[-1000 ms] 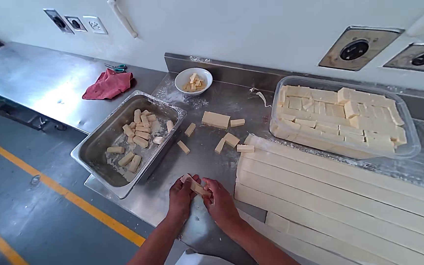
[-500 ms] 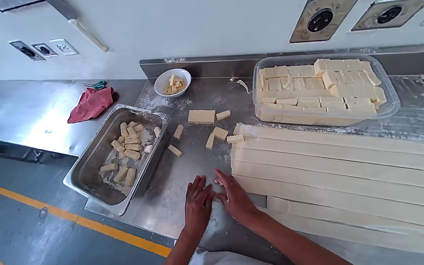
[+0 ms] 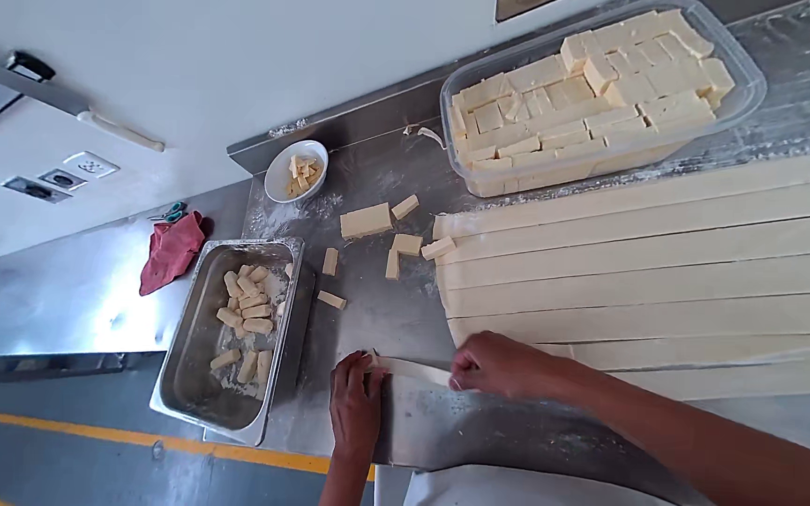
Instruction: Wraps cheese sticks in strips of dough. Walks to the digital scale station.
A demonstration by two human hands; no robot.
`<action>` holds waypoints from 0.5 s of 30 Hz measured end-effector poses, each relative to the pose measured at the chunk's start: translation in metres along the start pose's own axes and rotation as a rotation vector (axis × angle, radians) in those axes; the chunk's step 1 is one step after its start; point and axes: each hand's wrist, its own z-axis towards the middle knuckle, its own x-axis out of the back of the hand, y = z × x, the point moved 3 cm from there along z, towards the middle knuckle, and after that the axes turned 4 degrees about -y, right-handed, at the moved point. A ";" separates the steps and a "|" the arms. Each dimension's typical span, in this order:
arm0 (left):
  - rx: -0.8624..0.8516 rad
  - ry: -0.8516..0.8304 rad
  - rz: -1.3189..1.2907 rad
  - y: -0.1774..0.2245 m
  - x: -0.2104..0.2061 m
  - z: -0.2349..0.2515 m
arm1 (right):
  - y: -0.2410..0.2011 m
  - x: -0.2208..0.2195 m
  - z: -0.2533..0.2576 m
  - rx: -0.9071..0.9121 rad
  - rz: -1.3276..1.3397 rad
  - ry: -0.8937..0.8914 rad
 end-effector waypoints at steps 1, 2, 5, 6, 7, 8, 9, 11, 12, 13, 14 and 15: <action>-0.020 -0.027 0.022 0.005 0.002 -0.002 | 0.002 -0.010 -0.012 0.019 0.001 -0.032; -0.039 -0.039 0.034 0.008 0.004 -0.003 | 0.004 -0.022 -0.021 0.042 0.007 -0.059; -0.038 -0.013 -0.030 0.007 0.003 -0.001 | 0.013 -0.051 -0.034 0.089 0.083 -0.028; -0.008 -0.007 -0.062 0.005 0.002 -0.001 | 0.017 -0.055 -0.037 0.094 0.119 0.034; 0.027 -0.020 -0.090 0.004 0.000 -0.002 | 0.021 -0.055 -0.039 0.098 0.156 0.117; 0.046 -0.039 -0.109 0.005 -0.004 -0.003 | 0.024 -0.054 -0.041 0.103 0.185 0.201; 0.037 -0.048 -0.118 0.006 -0.009 -0.005 | 0.028 -0.052 -0.044 0.103 0.209 0.273; -0.018 -0.034 -0.107 0.010 -0.020 -0.007 | 0.033 -0.050 -0.048 0.116 0.236 0.345; -0.043 -0.007 -0.102 0.010 -0.024 -0.006 | 0.034 -0.051 -0.049 0.138 0.238 0.347; -0.054 0.023 -0.096 0.010 -0.025 -0.003 | 0.034 -0.052 -0.051 0.163 0.232 0.334; -0.054 0.049 -0.087 0.008 -0.026 -0.001 | 0.033 -0.054 -0.052 0.188 0.229 0.316; -0.051 0.060 -0.072 0.008 -0.026 0.000 | 0.033 -0.057 -0.054 0.213 0.224 0.304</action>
